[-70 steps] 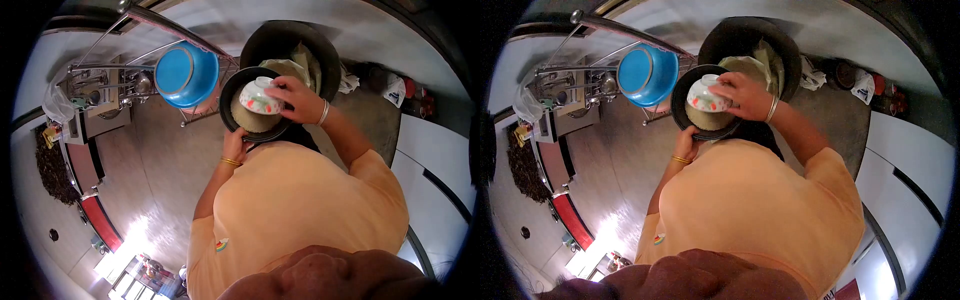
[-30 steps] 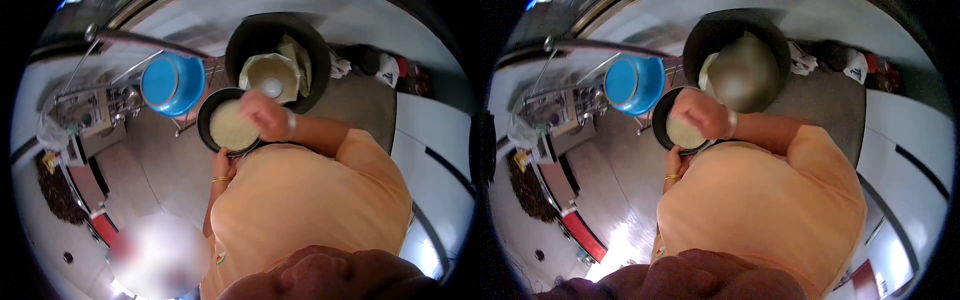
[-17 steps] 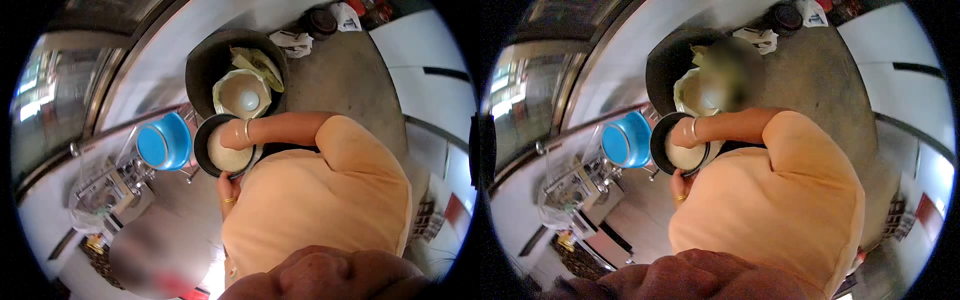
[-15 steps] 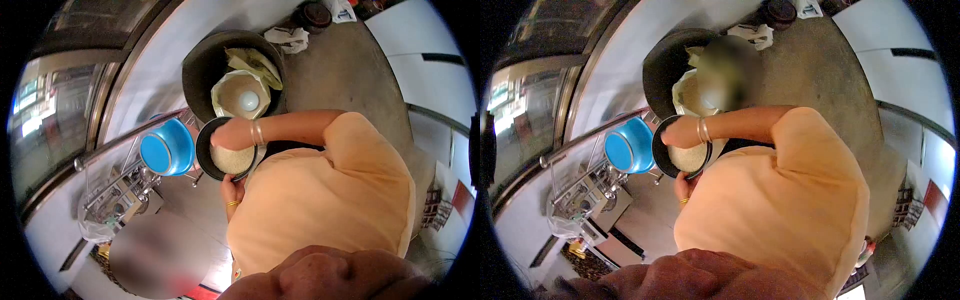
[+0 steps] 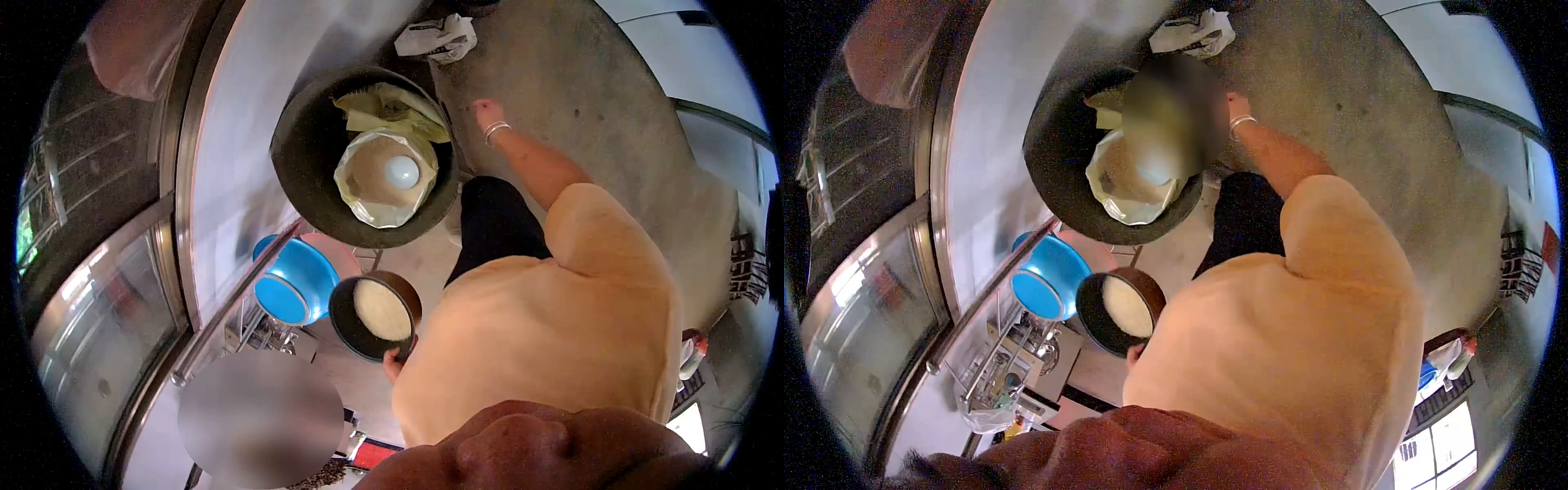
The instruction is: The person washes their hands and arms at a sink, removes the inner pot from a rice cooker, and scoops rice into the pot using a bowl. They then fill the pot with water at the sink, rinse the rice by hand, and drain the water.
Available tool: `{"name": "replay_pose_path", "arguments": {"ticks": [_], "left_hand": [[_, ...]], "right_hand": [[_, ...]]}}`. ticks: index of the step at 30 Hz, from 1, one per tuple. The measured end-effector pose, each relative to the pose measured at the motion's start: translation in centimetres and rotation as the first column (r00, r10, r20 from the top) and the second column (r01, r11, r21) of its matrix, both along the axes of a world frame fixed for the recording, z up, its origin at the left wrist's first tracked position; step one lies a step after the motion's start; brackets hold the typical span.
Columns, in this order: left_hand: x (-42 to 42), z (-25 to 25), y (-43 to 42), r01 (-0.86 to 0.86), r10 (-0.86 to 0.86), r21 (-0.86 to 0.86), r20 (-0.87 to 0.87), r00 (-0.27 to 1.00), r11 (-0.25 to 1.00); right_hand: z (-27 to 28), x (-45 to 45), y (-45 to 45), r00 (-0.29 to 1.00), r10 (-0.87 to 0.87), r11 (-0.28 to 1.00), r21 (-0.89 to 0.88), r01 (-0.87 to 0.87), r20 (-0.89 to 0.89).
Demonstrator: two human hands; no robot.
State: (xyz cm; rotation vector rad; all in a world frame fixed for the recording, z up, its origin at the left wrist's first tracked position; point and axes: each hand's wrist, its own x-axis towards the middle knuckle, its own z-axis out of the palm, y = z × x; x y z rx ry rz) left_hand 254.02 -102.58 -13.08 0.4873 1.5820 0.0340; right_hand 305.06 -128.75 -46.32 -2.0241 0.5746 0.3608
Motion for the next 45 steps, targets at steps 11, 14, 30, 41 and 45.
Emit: {"name": "replay_pose_path", "arguments": {"ticks": [11,14,30,41,45], "left_hand": [[0.4,2.4,-3.3,-0.325,0.319,-0.1,-0.077,0.945,0.94],[-1.3,2.3,-3.8,-0.373,0.35,-0.11,-0.184,0.919,0.921],[-8.9,-2.6,-5.2,-0.087,0.099,0.062,-0.247,0.964,0.994],[-3.3,-1.8,-2.7,-0.252,0.203,-0.143,-0.291,0.935,0.957],[-1.0,-1.5,-2.3,-0.235,0.192,-0.125,-0.284,0.939,0.964]], "right_hand": [[-14.4,-1.3,3.7,0.855,0.442,0.896,0.093,-0.434,-0.269],[-13.6,-0.1,4.1,0.844,0.249,0.949,0.294,-0.114,-0.475],[-14.0,0.8,6.2,0.84,0.181,0.977,0.188,-0.095,-0.511],[-22.7,1.5,5.3,0.813,0.124,0.907,0.397,0.14,-0.568],[-23.3,2.6,5.3,0.757,0.092,0.866,0.427,0.26,-0.647]]}}
